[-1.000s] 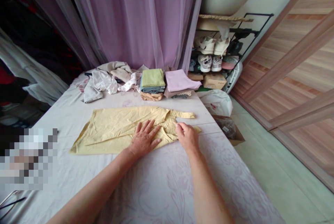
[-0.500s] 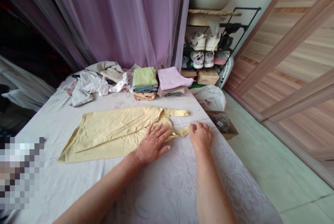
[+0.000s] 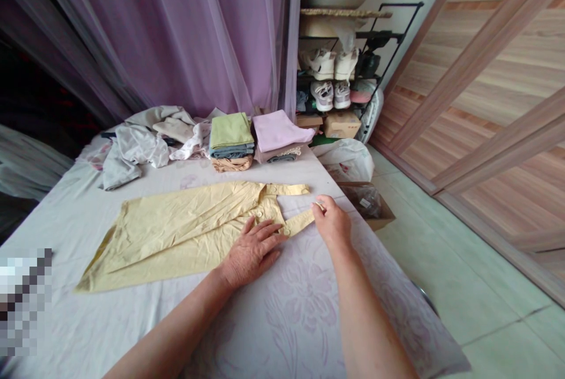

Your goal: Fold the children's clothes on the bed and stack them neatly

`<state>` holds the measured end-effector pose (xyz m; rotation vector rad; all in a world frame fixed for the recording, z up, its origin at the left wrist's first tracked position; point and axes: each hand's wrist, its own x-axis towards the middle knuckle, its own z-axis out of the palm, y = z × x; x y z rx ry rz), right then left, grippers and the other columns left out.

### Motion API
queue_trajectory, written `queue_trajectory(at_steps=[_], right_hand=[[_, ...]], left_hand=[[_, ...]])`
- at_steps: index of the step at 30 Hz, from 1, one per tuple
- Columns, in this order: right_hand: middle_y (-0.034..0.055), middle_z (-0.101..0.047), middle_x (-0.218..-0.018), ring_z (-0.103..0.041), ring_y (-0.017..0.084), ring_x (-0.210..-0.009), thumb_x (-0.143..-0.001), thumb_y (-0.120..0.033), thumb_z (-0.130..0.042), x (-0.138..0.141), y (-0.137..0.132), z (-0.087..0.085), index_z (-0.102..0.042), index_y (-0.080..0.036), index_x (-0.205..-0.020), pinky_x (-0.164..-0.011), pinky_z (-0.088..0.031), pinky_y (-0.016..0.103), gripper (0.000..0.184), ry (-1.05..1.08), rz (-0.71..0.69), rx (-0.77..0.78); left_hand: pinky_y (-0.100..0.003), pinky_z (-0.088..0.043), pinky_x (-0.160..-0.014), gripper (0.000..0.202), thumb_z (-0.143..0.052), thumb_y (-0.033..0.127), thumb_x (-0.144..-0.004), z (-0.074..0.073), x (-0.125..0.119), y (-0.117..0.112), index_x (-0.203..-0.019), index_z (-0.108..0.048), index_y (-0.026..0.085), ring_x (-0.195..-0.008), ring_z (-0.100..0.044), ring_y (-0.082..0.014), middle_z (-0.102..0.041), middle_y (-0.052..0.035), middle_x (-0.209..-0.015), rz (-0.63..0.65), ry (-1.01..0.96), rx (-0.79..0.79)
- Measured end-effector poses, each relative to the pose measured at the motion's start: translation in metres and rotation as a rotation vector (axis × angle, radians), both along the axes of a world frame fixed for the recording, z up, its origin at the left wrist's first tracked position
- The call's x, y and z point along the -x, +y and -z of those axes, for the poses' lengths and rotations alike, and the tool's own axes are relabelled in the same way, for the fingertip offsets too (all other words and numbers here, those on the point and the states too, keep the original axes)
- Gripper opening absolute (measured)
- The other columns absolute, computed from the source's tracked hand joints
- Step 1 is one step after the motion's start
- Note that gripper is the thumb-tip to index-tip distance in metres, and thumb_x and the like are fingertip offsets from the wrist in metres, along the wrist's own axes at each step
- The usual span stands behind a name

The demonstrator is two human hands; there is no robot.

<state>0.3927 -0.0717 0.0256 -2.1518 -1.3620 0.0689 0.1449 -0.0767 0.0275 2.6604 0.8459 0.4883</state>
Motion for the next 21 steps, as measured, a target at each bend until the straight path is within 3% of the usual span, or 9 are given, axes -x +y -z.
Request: queue_trajectory(at_steps=[8, 14, 18, 21], right_hand=[[0.0059, -0.075, -0.08, -0.062, 0.019, -0.068, -0.088, -0.037, -0.053, 0.003, -0.003, 0.001, -0.074, -0.023, -0.1, -0.06, -0.035, 0.026, 0.028, -0.077, 0.007, 0.109], [0.0047, -0.076, -0.085, -0.062, 0.018, -0.068, -0.089, -0.035, -0.054, 0.007, -0.002, -0.006, -0.074, -0.026, -0.104, -0.058, -0.033, 0.026, 0.026, -0.125, 0.029, 0.213], [0.0034, -0.076, -0.086, -0.063, 0.018, -0.07, -0.089, -0.034, -0.056, 0.008, -0.003, -0.009, -0.073, -0.027, -0.106, -0.06, -0.034, 0.026, 0.025, -0.12, 0.042, 0.233], [0.0031, -0.076, -0.087, -0.064, 0.018, -0.071, -0.089, -0.033, -0.056, 0.009, -0.004, -0.011, -0.074, -0.027, -0.104, -0.061, -0.035, 0.026, 0.024, -0.121, 0.043, 0.243]], left_hand=[[-0.054, -0.019, -0.119, 0.024, -0.05, 0.032, -0.097, 0.001, 0.002, 0.0, -0.115, -0.067, 0.03, -0.128, -0.051, -0.0216, -0.067, -0.0023, -0.125, 0.016, -0.057, -0.027], [-0.047, -0.03, -0.115, 0.022, -0.051, 0.027, -0.097, -0.002, 0.002, -0.002, -0.111, -0.067, 0.027, -0.114, -0.06, -0.0177, -0.072, -0.0025, -0.111, 0.055, -0.124, -0.101], [-0.044, -0.043, -0.104, 0.024, -0.05, 0.021, -0.095, 0.002, 0.002, -0.002, -0.115, -0.064, 0.021, -0.095, -0.064, -0.0183, -0.073, -0.0047, -0.098, -0.003, -0.176, -0.163], [-0.041, -0.05, -0.091, 0.018, -0.053, 0.021, -0.094, 0.004, 0.001, 0.0, -0.106, -0.066, 0.019, -0.086, -0.063, -0.0204, -0.071, -0.0057, -0.088, -0.095, -0.182, -0.177]])
